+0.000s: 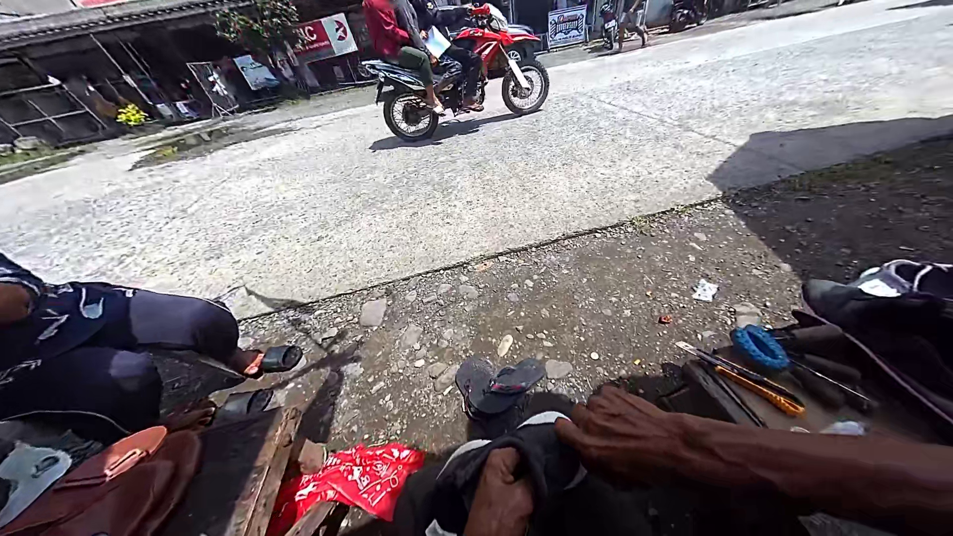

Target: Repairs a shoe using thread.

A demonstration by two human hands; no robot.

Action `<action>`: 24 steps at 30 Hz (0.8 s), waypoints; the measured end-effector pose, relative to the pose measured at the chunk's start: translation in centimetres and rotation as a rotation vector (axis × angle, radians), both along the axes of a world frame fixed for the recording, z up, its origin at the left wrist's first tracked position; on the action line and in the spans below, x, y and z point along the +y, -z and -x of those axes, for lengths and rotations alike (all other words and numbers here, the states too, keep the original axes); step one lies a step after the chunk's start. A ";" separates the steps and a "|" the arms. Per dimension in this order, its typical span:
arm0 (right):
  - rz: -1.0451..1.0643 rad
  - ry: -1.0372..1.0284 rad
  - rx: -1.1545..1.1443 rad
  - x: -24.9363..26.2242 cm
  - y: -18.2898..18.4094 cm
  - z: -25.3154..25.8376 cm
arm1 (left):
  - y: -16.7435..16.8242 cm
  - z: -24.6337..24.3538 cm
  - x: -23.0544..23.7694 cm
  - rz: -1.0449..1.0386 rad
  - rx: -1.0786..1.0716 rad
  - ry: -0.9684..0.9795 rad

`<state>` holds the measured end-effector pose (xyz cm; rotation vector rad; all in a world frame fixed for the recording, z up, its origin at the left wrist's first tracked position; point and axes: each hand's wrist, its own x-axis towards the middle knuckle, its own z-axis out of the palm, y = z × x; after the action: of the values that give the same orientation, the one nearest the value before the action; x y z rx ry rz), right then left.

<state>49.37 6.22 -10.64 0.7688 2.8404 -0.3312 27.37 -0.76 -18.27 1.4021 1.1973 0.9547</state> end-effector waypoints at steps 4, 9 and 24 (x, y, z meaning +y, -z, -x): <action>0.005 0.014 -0.006 -0.3 -0.4 0.1 | 0.4 0.1 0.1 0.011 -0.017 0.000; -0.051 -0.005 0.094 -0.1 -0.1 -0.3 | 0.3 0.1 0.2 0.024 -0.075 0.005; -0.097 -0.052 0.080 -1.0 0.2 0.9 | 0.6 1.0 0.6 -0.005 -0.064 0.073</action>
<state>48.46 5.18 -10.88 0.7137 2.9642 -0.2230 26.38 -0.18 -18.89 1.3991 1.0900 0.9452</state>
